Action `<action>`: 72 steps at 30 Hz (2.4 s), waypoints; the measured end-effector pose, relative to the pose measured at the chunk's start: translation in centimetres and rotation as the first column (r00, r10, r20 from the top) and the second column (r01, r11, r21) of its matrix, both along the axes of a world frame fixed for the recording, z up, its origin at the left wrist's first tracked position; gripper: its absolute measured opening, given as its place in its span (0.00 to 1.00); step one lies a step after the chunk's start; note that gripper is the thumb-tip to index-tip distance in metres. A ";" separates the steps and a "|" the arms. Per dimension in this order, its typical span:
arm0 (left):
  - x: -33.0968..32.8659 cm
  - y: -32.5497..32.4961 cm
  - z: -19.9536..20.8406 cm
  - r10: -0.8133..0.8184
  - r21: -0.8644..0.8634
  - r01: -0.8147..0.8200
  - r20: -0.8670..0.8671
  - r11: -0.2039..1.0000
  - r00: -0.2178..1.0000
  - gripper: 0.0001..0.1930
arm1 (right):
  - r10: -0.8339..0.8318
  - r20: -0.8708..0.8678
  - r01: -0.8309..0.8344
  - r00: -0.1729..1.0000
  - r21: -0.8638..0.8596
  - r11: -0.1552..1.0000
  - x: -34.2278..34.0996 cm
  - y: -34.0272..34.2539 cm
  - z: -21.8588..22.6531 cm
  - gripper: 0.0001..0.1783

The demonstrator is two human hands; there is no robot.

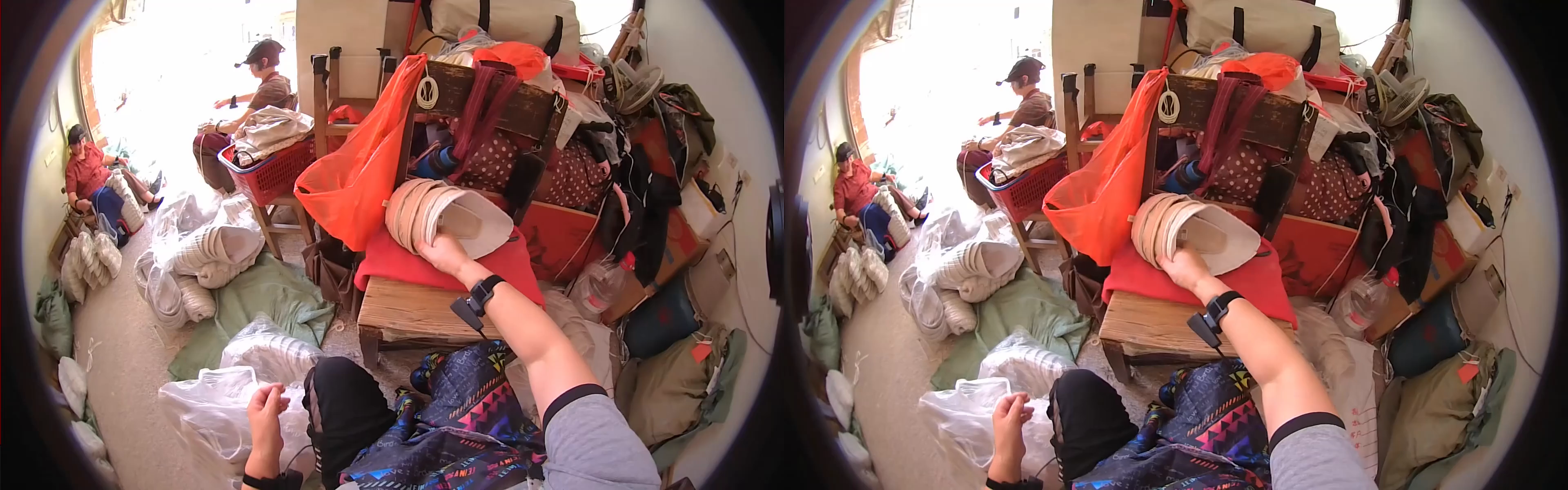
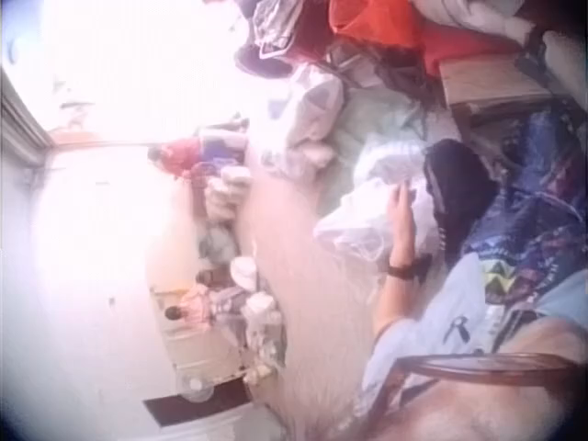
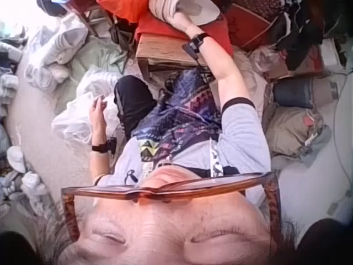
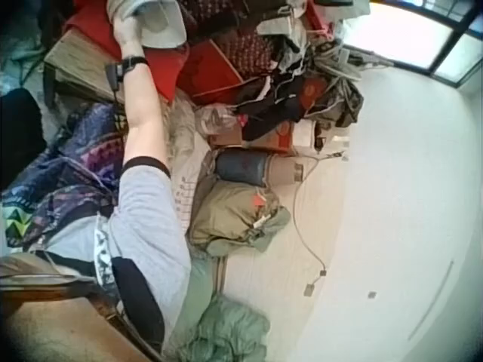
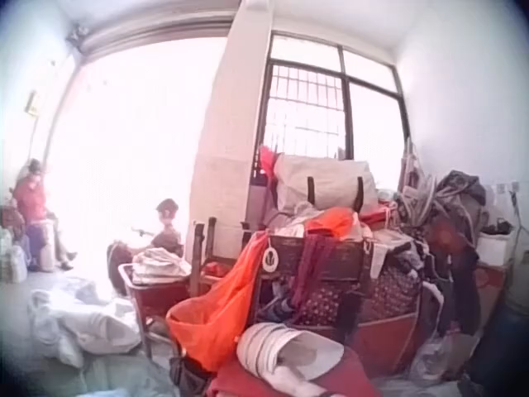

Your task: Inserting laces into shoe uppers/components during manufacturing.

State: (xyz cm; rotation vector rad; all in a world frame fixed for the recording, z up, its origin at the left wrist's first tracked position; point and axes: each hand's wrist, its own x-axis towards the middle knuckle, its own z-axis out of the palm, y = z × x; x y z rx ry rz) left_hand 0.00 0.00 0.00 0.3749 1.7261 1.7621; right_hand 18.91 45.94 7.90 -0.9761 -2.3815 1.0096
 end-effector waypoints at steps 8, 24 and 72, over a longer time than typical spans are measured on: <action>-0.6 -4.4 -4.4 0.155 -0.095 -0.141 0.167 0.985 0.974 0.10 | 0.068 0.036 -0.077 0.997 0.412 0.908 -0.3 -0.2 -0.6 0.23; -2.7 -11.2 -7.9 0.291 -0.292 -0.286 -0.030 0.913 0.956 0.11 | -0.044 -0.159 0.052 0.986 0.052 0.997 7.1 0.3 -0.8 0.28; -2.5 -25.9 -12.7 -0.738 -0.828 -0.388 -0.546 0.404 0.396 0.21 | 0.311 0.064 -0.315 0.948 0.091 0.945 9.3 -16.1 1.3 0.05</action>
